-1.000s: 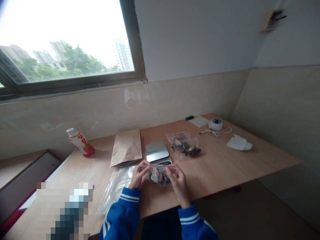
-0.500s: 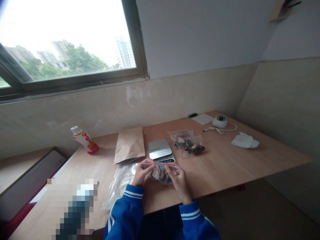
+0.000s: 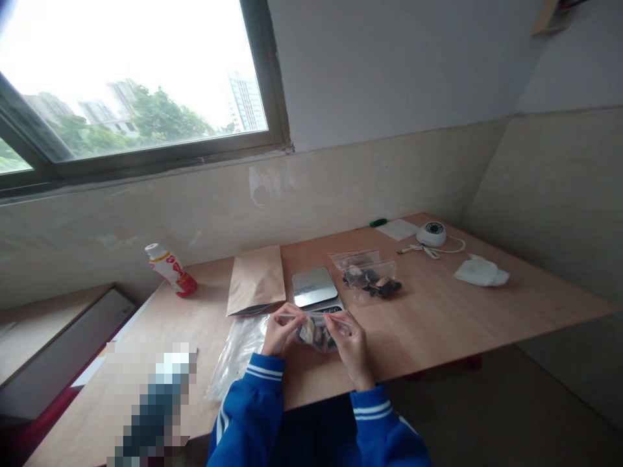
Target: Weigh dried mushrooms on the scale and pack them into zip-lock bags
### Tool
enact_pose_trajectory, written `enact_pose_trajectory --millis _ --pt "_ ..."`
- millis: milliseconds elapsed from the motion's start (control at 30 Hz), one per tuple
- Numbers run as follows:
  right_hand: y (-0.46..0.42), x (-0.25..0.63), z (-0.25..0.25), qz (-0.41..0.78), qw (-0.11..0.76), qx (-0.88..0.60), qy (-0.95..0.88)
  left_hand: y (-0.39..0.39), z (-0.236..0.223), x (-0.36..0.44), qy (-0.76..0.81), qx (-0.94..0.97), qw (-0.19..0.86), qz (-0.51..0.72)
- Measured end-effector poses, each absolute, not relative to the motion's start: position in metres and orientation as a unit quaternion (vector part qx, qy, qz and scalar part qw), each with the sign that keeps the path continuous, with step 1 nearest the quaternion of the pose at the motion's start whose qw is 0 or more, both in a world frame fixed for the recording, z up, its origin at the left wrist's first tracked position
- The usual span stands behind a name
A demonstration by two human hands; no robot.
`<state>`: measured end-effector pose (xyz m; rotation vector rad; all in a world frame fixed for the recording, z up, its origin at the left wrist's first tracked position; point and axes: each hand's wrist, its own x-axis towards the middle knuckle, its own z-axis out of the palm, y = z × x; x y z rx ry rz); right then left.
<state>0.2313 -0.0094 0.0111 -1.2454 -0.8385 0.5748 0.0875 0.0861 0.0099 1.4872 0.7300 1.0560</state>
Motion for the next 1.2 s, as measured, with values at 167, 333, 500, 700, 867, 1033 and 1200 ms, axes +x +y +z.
enact_pose_trajectory --millis 167,333,500,700,867,1033,1200 --pt "-0.011 0.231 0.01 0.355 0.699 -0.517 -0.344 0.085 0.01 0.088 0.297 0.625 0.589 0.417" --pt "-0.009 0.229 0.008 0.418 0.679 -0.483 -0.361 0.084 0.011 0.089 0.291 0.632 0.586 0.416" --pt "-0.006 0.226 0.006 0.334 0.679 -0.512 -0.406 0.082 0.015 0.091 0.272 0.648 0.57 0.426" --pt "-0.009 0.226 0.005 0.243 0.676 -0.546 -0.432 0.081 0.017 0.09 0.273 0.663 0.554 0.423" --pt "-0.01 0.225 0.003 0.155 0.672 -0.562 -0.457 0.081 0.014 0.09 0.271 0.684 0.529 0.422" --pt "-0.008 0.22 0.003 0.11 0.67 -0.568 -0.465 0.082 0.014 0.091 0.28 0.677 0.528 0.43" --pt "-0.007 0.223 0.002 0.189 0.674 -0.545 -0.462 0.079 0.02 0.092 0.284 0.662 0.557 0.414"
